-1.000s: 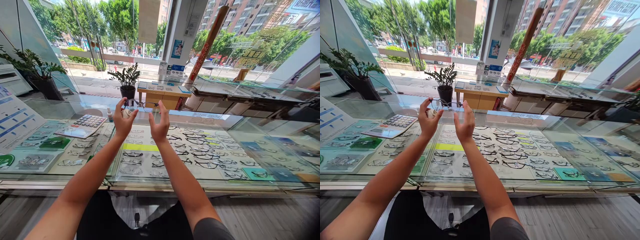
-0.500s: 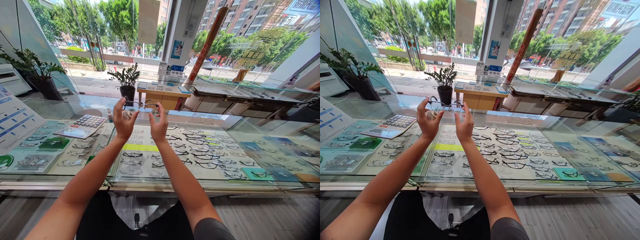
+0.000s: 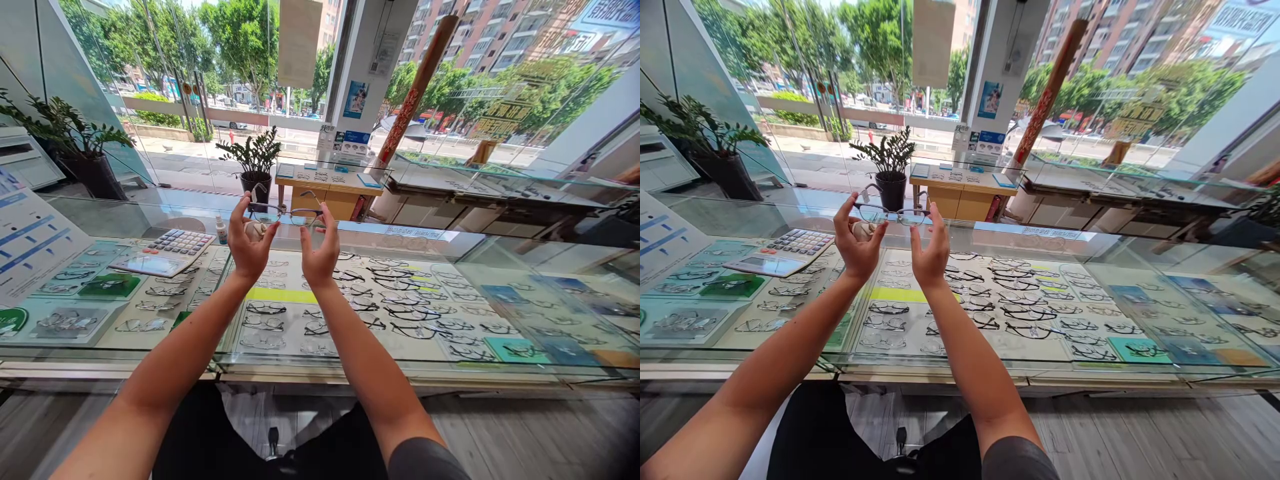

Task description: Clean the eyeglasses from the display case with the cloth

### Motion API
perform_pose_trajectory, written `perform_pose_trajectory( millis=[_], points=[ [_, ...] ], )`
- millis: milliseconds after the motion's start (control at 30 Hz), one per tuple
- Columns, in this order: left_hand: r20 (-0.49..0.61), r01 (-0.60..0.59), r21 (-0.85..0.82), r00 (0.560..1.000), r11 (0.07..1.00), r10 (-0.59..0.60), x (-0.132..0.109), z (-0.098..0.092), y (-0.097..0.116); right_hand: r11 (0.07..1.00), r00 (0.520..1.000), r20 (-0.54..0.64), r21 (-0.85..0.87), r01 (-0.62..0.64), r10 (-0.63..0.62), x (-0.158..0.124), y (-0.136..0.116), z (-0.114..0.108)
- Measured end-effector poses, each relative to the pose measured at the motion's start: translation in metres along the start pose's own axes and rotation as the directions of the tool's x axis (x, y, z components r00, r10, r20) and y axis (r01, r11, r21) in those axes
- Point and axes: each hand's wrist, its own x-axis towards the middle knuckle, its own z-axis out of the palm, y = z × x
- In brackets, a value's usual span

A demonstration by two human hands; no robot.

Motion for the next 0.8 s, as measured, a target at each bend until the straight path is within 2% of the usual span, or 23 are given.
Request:
perform_pose_trajectory(
  millis=[200,400,567,800],
  points=[
    [0.023,0.095,-0.019,0.995,0.995,-0.095,0.000,0.002,-0.002,1.000,1.000,-0.016,-0.008,0.025,-0.025,0.002,-0.003,-0.002],
    [0.079,0.254,-0.040,0.965,0.966,-0.251,-0.001,0.005,-0.011,0.998,0.999,0.011,0.057,-0.031,0.031,0.005,-0.014,-0.009],
    [0.066,0.248,-0.028,0.967,0.968,-0.245,0.000,0.005,-0.012,0.998,0.999,-0.007,0.060,-0.033,0.033,0.006,-0.015,-0.010],
    [0.081,0.287,-0.047,0.956,0.957,-0.283,0.001,0.004,-0.008,0.992,0.995,-0.102,0.125,0.019,-0.006,0.008,-0.018,-0.010]
  ],
)
